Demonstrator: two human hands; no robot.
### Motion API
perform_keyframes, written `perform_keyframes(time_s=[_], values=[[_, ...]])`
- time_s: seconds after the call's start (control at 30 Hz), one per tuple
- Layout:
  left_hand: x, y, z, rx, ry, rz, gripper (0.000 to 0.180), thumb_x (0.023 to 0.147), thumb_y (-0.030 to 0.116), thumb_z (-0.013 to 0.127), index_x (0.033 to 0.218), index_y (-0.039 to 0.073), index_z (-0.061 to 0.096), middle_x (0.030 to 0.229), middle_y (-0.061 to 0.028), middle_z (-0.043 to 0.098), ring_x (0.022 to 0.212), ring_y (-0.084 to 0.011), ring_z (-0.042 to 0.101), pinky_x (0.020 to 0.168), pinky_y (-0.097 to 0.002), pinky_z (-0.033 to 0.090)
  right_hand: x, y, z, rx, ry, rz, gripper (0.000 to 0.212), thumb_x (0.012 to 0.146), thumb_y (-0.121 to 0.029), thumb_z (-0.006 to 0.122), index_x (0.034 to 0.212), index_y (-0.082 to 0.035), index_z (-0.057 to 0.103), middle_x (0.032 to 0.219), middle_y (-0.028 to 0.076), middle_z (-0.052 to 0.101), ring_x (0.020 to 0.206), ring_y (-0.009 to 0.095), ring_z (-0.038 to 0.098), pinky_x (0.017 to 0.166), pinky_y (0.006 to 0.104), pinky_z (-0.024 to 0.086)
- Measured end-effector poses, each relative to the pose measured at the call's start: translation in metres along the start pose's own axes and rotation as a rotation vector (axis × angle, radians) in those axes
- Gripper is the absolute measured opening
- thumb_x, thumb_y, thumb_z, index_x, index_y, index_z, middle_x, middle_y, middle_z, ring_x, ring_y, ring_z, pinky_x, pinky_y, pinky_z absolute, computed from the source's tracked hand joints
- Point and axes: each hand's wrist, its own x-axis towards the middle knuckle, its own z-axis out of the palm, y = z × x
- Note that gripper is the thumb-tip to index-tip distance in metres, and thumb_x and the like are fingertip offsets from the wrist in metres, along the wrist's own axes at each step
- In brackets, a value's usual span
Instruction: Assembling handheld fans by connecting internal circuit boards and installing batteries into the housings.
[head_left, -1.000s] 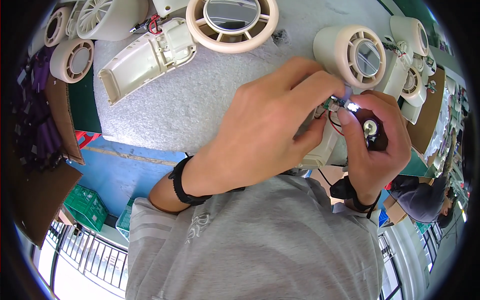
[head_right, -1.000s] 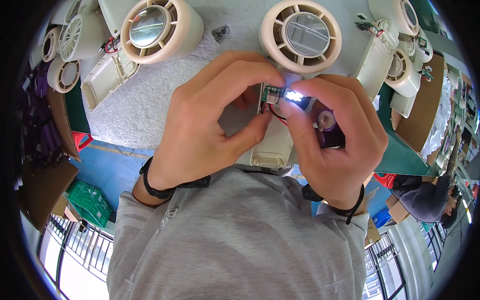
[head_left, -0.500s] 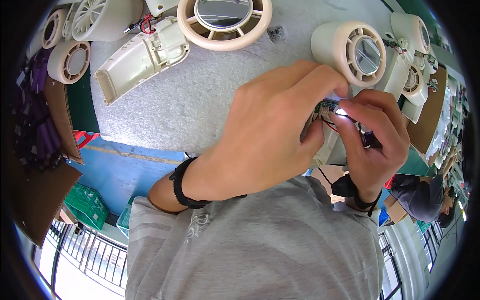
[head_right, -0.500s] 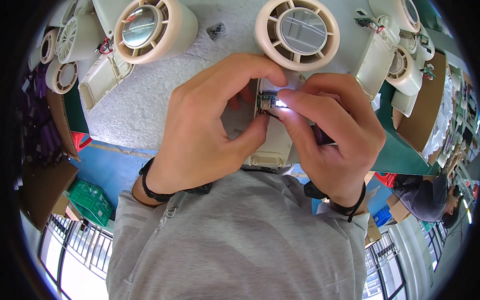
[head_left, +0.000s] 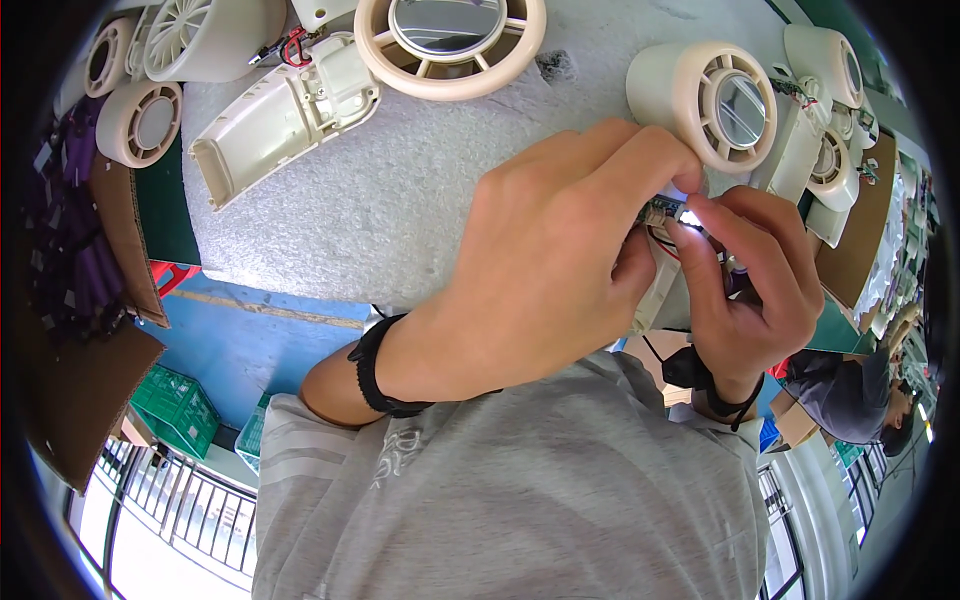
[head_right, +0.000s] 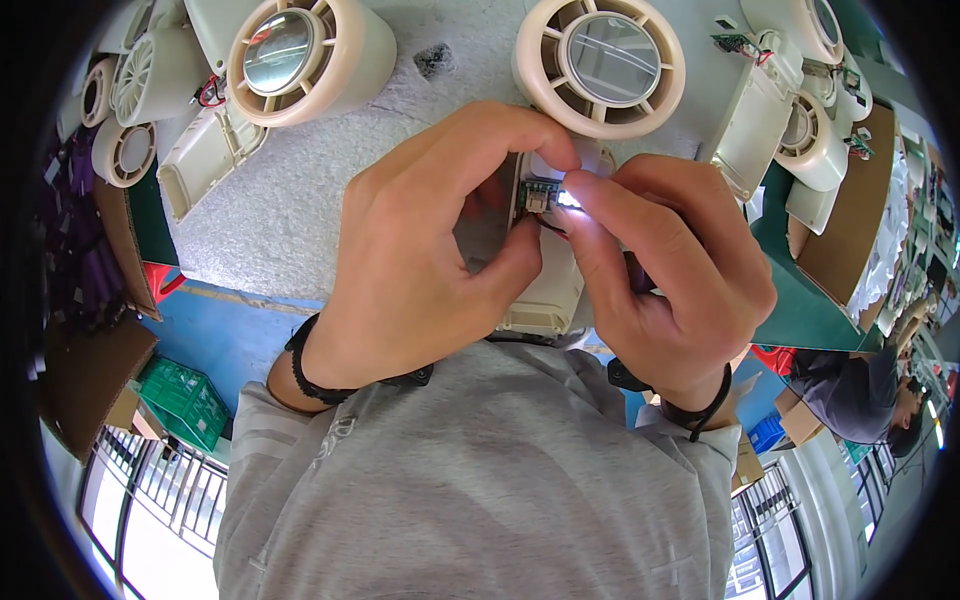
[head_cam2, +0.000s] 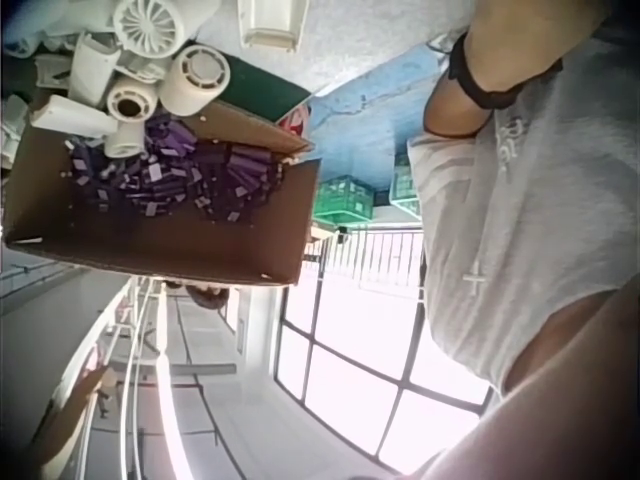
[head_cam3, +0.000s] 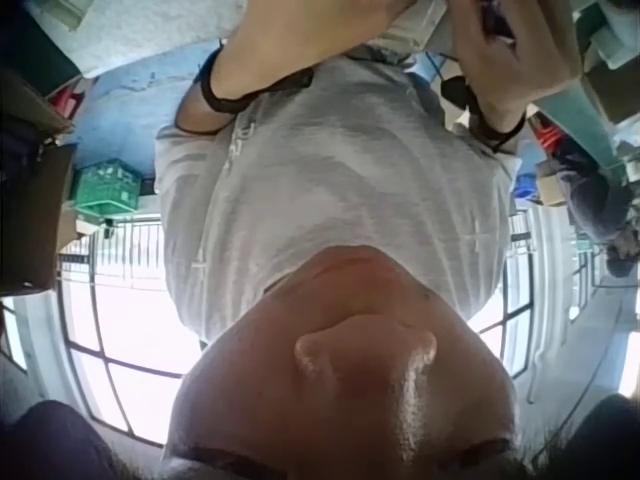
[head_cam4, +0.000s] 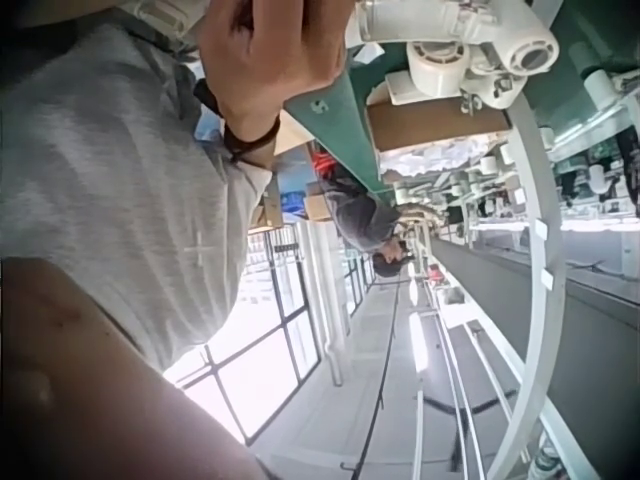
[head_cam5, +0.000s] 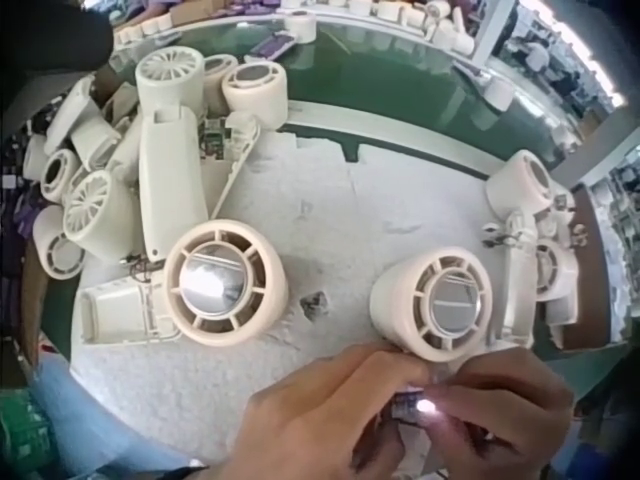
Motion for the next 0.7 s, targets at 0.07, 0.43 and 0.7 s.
perform_keyframes(time_s=[0.07,0.43,0.7], values=[[-0.0004,-0.0008,0.0,0.001,0.0,0.002,0.035,0.062,-0.008,0.06,0.094,0.008,0.057,0.08,-0.0084,0.059,0.071,-0.0309,0.058,0.057,-0.0414,0.045,-0.0004,-0.0006,0.0004,-0.003,-0.002,0.006,0.033,0.059,0.009,0.078,0.089,-0.005,0.073,0.08,0.008,0.063,0.06,0.014,0.058,0.05,0.0244,0.043],[-0.0008,-0.0023,-0.0015,0.041,-0.002,0.026,0.04,0.063,-0.006,0.061,0.098,0.008,0.052,0.081,-0.0089,0.059,0.07,-0.0311,0.058,0.057,-0.0412,0.046,-0.0001,-0.0021,0.0009,-0.045,-0.01,0.016,0.031,0.061,0.007,0.078,0.089,-0.005,0.074,0.08,0.008,0.063,0.057,0.013,0.058,0.047,0.0243,0.042],[-0.0007,-0.0028,-0.0025,0.05,-0.011,0.034,0.039,0.063,-0.006,0.062,0.098,0.008,0.051,0.081,-0.009,0.059,0.071,-0.0312,0.058,0.057,-0.0415,0.046,-0.0015,-0.0023,0.0021,-0.023,0.012,0.048,0.03,0.062,0.007,0.078,0.089,-0.005,0.074,0.08,0.008,0.063,0.056,0.013,0.058,0.047,0.0242,0.042]])
